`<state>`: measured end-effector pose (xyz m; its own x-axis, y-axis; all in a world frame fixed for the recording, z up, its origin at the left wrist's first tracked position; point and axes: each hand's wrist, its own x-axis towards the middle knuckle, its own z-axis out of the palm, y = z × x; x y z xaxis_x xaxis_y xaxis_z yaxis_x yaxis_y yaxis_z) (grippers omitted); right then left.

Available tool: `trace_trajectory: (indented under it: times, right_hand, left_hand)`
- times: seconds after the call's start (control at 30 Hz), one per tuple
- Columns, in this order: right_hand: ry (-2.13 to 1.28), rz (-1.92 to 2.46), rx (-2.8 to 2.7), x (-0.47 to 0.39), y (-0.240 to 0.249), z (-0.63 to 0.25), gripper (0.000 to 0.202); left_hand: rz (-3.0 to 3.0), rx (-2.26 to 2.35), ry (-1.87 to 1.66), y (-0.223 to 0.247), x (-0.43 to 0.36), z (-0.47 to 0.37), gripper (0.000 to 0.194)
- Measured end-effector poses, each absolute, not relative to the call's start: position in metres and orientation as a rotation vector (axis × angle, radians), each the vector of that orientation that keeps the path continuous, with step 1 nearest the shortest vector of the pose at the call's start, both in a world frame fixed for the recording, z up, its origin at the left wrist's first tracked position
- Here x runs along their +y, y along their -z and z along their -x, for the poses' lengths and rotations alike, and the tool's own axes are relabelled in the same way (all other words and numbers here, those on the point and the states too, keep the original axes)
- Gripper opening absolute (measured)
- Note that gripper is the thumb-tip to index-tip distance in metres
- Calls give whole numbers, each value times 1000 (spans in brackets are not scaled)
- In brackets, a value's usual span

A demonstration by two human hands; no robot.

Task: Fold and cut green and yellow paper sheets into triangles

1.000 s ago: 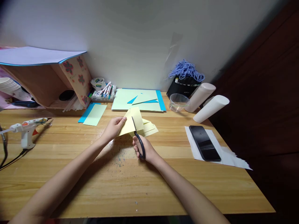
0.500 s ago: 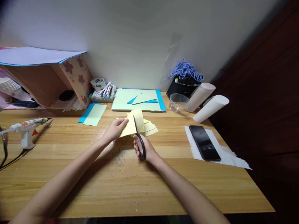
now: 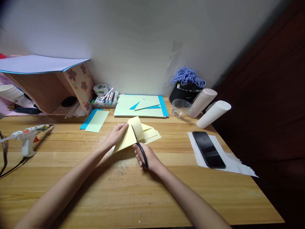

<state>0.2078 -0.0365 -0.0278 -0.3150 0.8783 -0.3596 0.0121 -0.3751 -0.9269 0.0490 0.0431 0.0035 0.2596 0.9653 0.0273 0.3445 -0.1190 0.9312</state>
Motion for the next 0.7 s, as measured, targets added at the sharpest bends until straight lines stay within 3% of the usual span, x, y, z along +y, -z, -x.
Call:
trace_trajectory:
  times: [0.37, 0.7]
  right_hand:
    - [-1818, 1208, -1242, -40, 24, -205, 64]
    - [-1800, 1245, -1194, -41, 27, -203, 59]
  left_hand:
    - [-1727, 1255, -917, -5, 33, -56, 38]
    - [-1726, 1275, -942, -7, 29, -59, 39]
